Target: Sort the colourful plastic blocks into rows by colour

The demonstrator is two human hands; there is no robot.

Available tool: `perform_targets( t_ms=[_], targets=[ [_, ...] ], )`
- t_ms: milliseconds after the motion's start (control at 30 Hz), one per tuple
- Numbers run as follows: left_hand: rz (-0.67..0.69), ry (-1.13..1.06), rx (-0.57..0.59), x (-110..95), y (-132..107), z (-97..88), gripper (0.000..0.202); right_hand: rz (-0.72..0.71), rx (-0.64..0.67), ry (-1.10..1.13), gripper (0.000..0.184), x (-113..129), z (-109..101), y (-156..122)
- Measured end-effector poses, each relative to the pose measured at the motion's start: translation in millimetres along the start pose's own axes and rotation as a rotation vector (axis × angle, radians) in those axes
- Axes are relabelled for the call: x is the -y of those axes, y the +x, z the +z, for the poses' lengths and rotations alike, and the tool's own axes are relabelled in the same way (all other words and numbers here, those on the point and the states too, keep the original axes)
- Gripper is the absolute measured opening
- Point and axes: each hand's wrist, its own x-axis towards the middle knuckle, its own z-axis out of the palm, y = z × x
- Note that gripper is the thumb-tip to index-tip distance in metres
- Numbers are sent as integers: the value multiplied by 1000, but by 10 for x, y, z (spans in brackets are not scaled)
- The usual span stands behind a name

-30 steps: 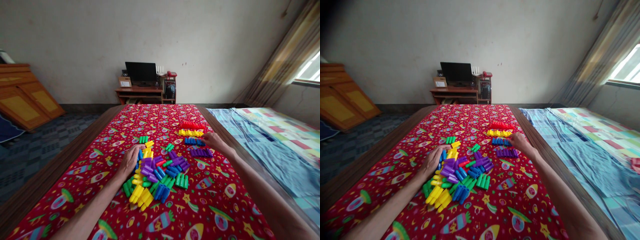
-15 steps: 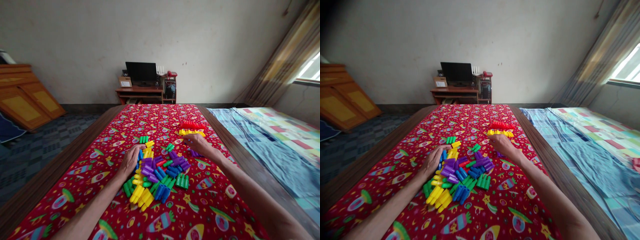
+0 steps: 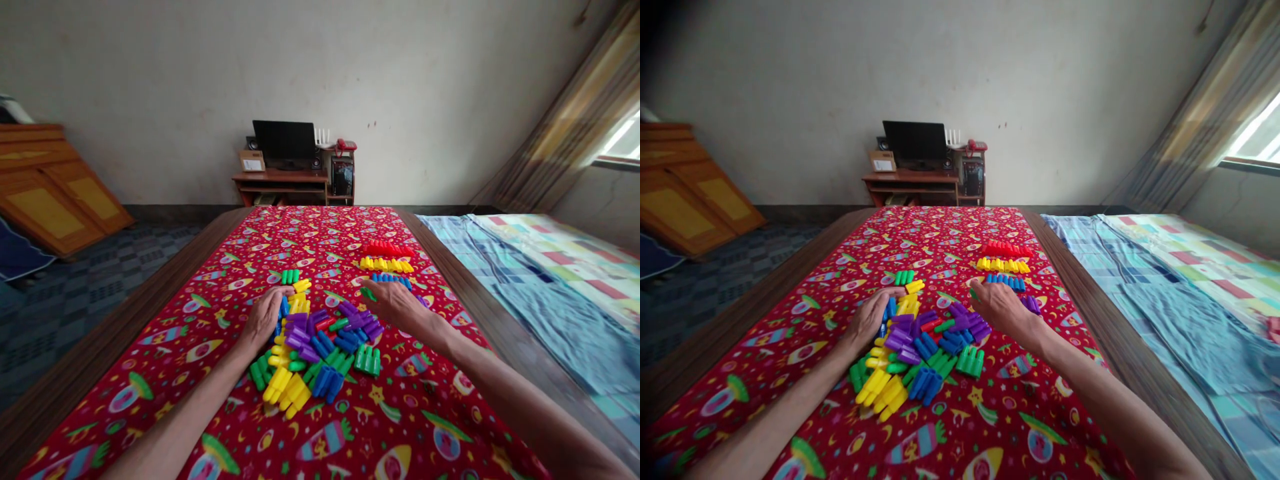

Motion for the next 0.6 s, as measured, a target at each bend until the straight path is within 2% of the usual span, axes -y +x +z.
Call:
perform_targets(
  t_ms=[100, 200, 300, 433, 600],
  targets=[
    [-6, -13, 1, -35, -9, -1, 60, 116, 13, -60, 22, 53, 47, -407],
    [-11, -11, 11, -45, -15, -3, 59, 140, 15, -96, 24, 70, 168, -623],
    [-5, -8, 1, -18, -11, 1, 61, 119, 3, -102, 27, 14, 248, -683],
    [-6, 1, -11, 0, -6, 3, 61, 80, -37, -58, 27, -77, 252, -734],
    [3, 13, 5, -58, -15, -12, 60, 107, 24, -86, 21, -59, 204, -828]
  ],
)
